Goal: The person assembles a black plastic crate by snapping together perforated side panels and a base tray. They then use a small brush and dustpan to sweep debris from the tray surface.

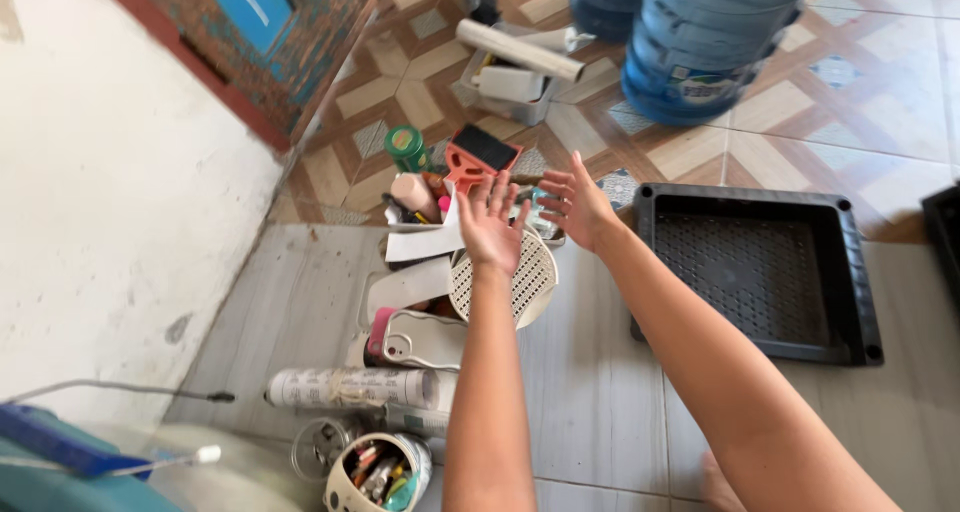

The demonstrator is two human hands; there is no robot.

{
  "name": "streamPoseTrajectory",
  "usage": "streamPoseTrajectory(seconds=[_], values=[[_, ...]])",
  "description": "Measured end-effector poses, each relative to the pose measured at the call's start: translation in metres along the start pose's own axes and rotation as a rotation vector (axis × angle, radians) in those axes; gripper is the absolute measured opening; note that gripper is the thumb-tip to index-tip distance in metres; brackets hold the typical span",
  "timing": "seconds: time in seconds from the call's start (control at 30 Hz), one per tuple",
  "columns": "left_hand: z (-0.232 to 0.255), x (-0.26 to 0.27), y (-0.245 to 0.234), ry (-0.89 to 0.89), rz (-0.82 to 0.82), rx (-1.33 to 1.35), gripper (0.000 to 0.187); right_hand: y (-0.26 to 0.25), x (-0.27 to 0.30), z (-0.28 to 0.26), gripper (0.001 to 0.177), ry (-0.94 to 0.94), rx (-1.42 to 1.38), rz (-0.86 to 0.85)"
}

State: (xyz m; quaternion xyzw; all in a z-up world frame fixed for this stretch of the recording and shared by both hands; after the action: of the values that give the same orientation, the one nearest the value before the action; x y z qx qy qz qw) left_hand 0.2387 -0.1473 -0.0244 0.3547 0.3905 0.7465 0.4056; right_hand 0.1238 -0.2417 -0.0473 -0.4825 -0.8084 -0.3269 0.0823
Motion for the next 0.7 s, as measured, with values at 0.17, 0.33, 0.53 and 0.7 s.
streamPoseTrajectory(seconds=[0.17,0.33,0.53,0.7], values=[[0.028,-0.02,-0.02,0.101,0.054,0.057,0.067,0.003,-0.056,-0.001,0.073,0.043,0.093,-0.046],[0.046,-0.039,-0.043,0.174,0.111,0.128,0.066,-0.005,-0.151,0.033,0.061,0.096,0.188,-0.09],[0.084,-0.061,-0.057,0.23,0.115,0.113,0.063,0.02,-0.257,0.077,0.023,-0.544,1.28,-0.183],[0.096,-0.069,-0.065,0.231,0.093,0.085,0.064,0.076,-0.245,0.082,0.052,-0.687,1.911,-0.243]])
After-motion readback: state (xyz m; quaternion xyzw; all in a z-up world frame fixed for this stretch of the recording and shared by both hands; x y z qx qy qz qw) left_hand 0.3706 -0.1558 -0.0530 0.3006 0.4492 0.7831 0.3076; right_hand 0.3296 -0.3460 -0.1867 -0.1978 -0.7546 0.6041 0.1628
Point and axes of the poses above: each hand's wrist, its own x-axis away from the middle knuckle, its own y-axis out of the palm, z = x × y, the point moved 5 cm from there along -x, towards the middle knuckle, and after that the axes turned 1 degree about y, right-handed, at the moved point
